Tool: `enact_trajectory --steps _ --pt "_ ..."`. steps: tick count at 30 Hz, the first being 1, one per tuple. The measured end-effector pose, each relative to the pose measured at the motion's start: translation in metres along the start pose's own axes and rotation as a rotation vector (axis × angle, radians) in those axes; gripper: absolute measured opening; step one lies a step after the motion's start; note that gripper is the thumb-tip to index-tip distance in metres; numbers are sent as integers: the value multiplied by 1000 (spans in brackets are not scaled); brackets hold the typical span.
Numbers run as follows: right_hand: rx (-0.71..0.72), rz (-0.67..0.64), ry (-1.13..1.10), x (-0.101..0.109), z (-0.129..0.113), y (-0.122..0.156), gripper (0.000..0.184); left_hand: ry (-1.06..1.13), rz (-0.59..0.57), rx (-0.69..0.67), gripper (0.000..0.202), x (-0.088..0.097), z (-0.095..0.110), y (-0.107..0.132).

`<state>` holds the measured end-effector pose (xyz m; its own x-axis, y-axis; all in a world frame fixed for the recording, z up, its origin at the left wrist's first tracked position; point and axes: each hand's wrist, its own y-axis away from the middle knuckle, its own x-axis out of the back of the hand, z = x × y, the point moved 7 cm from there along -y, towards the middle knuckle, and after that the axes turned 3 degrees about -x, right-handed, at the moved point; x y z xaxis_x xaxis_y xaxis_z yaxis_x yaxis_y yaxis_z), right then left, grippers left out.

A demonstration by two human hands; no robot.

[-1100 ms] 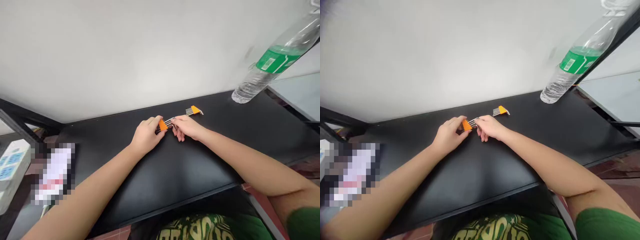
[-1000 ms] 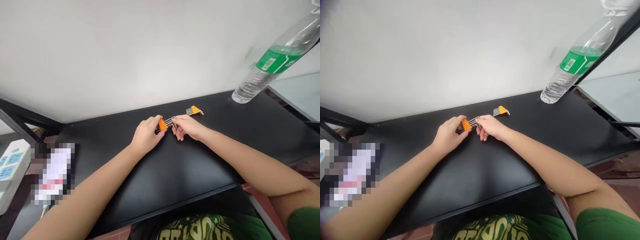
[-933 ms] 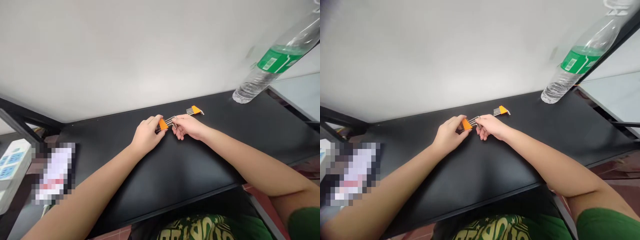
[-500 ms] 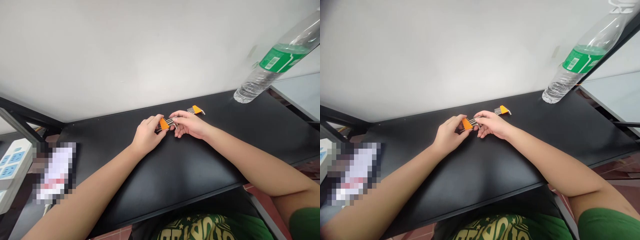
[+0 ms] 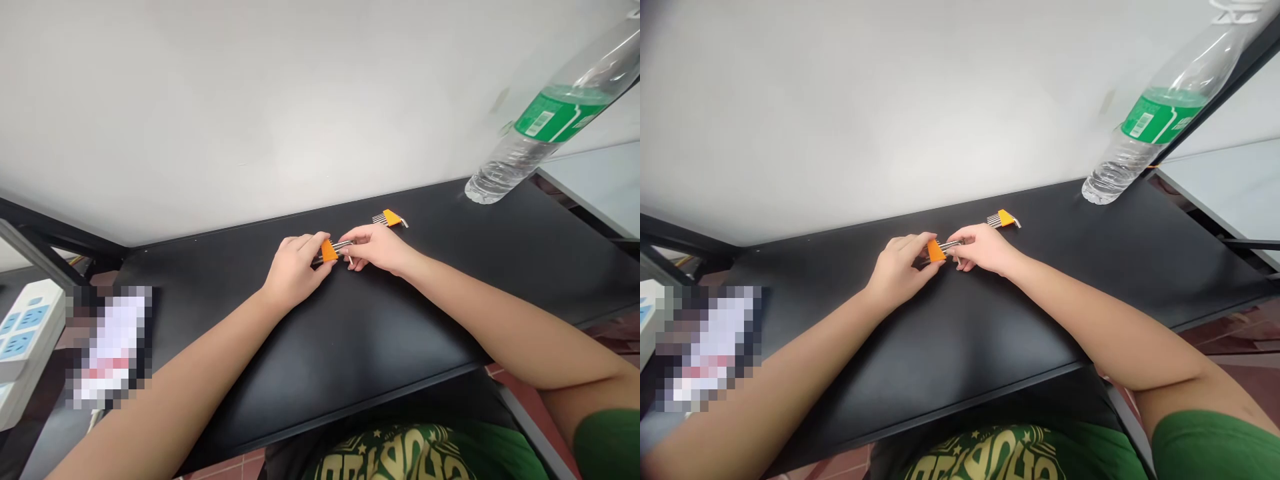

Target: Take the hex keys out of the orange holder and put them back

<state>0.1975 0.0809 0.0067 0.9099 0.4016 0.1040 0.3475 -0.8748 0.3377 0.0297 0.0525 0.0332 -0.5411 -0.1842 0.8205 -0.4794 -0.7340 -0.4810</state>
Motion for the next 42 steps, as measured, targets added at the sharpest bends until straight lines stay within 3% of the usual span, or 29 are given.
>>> enact_trajectory --steps 7,19,22,25,31,42 --pt "-25 -3 32 -1 4 -2 37 10 -42 7 36 -1 -1 0" --pt "-10 35 -21 24 8 -7 26 46 -97 33 35 -1 -15 -1" --pt "-9 102 111 37 10 -8 25 20 -81 85 35 1 -23 0" --pt "18 130 385 43 8 -7 20 15 -68 99 36 2 -26 0" --pt "332 148 885 37 -17 1 29 22 -88 123 36 0 -26 -1" --pt "340 227 1050 47 -13 -6 18 21 -86 126 35 1 -26 -1"
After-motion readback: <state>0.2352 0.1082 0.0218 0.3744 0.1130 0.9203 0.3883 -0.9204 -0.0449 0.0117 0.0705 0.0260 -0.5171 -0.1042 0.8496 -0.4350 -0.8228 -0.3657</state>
